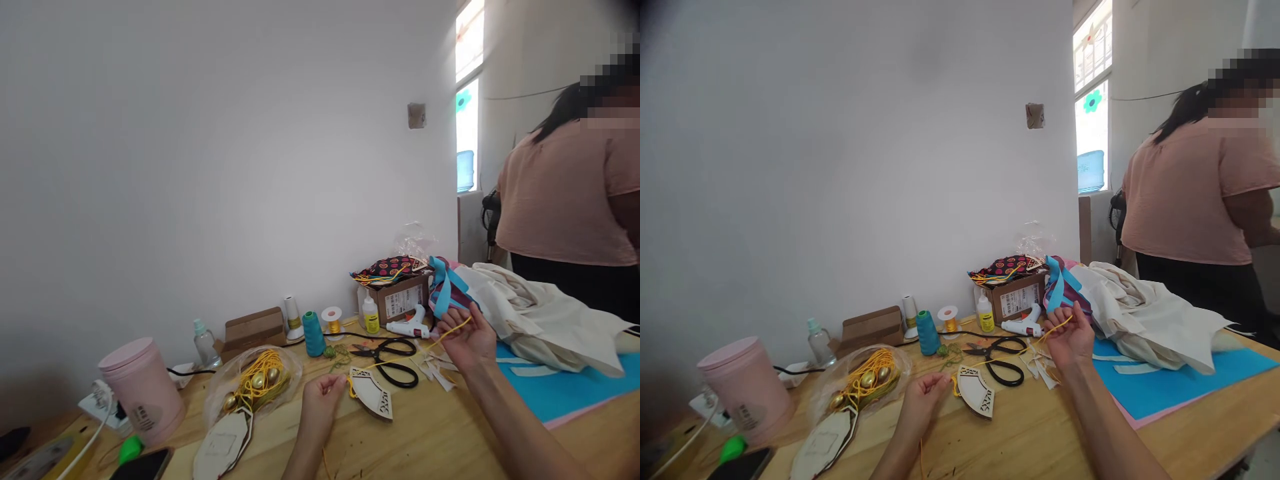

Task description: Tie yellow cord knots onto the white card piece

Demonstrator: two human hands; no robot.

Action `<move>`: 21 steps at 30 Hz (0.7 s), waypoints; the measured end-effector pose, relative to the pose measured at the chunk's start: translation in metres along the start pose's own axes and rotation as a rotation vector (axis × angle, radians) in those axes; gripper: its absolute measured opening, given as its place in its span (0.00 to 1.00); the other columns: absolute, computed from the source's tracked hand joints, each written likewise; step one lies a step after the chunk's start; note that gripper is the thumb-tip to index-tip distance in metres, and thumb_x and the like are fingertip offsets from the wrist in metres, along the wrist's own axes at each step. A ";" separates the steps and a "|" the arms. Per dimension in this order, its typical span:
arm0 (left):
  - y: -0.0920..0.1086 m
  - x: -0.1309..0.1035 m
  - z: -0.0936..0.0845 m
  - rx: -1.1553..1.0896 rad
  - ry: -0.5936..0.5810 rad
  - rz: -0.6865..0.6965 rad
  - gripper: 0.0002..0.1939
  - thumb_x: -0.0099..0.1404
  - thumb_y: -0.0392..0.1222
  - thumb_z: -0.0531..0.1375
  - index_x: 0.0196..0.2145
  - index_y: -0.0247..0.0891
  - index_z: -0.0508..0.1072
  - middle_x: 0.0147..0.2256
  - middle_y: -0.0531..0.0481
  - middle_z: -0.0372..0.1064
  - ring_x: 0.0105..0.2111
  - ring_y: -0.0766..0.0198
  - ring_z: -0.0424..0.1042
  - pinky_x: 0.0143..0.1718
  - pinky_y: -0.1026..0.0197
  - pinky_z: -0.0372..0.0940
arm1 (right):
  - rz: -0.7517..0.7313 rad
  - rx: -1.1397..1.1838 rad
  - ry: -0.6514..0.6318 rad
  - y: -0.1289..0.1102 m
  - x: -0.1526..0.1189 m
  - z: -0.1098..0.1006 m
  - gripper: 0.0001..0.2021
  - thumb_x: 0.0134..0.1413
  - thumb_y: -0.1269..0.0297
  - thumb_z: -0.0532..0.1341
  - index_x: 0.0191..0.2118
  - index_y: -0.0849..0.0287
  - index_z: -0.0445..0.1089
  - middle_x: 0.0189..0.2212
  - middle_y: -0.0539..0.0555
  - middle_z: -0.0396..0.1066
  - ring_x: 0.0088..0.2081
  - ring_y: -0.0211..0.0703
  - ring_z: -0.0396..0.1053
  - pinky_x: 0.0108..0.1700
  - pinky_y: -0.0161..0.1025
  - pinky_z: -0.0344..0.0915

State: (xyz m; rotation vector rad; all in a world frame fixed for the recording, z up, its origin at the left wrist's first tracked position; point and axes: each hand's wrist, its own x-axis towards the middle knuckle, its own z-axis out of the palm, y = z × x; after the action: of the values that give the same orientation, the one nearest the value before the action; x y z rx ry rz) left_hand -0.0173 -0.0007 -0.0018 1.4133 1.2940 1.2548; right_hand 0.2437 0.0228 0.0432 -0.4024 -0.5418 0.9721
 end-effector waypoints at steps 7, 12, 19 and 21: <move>0.002 -0.001 0.001 -0.024 -0.014 -0.019 0.15 0.42 0.48 0.60 0.22 0.31 0.74 0.21 0.49 0.73 0.23 0.60 0.68 0.28 0.62 0.61 | -0.550 -0.896 0.008 0.023 -0.026 0.024 0.09 0.43 0.63 0.55 0.34 0.59 0.63 0.32 0.53 0.63 0.36 0.43 0.59 0.37 0.39 0.55; 0.004 -0.003 0.002 -0.006 -0.058 0.029 0.13 0.45 0.47 0.59 0.22 0.32 0.74 0.21 0.49 0.73 0.24 0.60 0.68 0.28 0.62 0.61 | -0.452 -1.176 -0.924 0.058 -0.070 0.036 0.10 0.46 0.64 0.53 0.38 0.56 0.64 0.35 0.53 0.66 0.38 0.43 0.60 0.40 0.39 0.54; 0.004 -0.004 0.003 -0.003 -0.073 0.061 0.12 0.47 0.45 0.58 0.21 0.32 0.73 0.21 0.48 0.72 0.24 0.60 0.68 0.28 0.62 0.61 | -0.326 -1.359 -1.075 0.081 -0.074 0.029 0.09 0.49 0.64 0.51 0.26 0.58 0.67 0.21 0.50 0.65 0.27 0.37 0.60 0.28 0.32 0.53; 0.004 -0.004 0.004 0.006 -0.078 0.063 0.12 0.47 0.45 0.57 0.22 0.32 0.73 0.21 0.48 0.72 0.24 0.61 0.68 0.28 0.62 0.61 | -0.328 -1.366 -1.056 0.081 -0.072 0.028 0.12 0.50 0.63 0.51 0.23 0.59 0.67 0.20 0.50 0.64 0.25 0.36 0.60 0.27 0.31 0.52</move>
State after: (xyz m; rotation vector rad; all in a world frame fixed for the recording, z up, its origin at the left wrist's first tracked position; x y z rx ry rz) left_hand -0.0131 -0.0047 0.0007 1.5028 1.2100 1.2250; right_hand 0.1407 0.0048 0.0027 -0.9496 -2.1830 0.2779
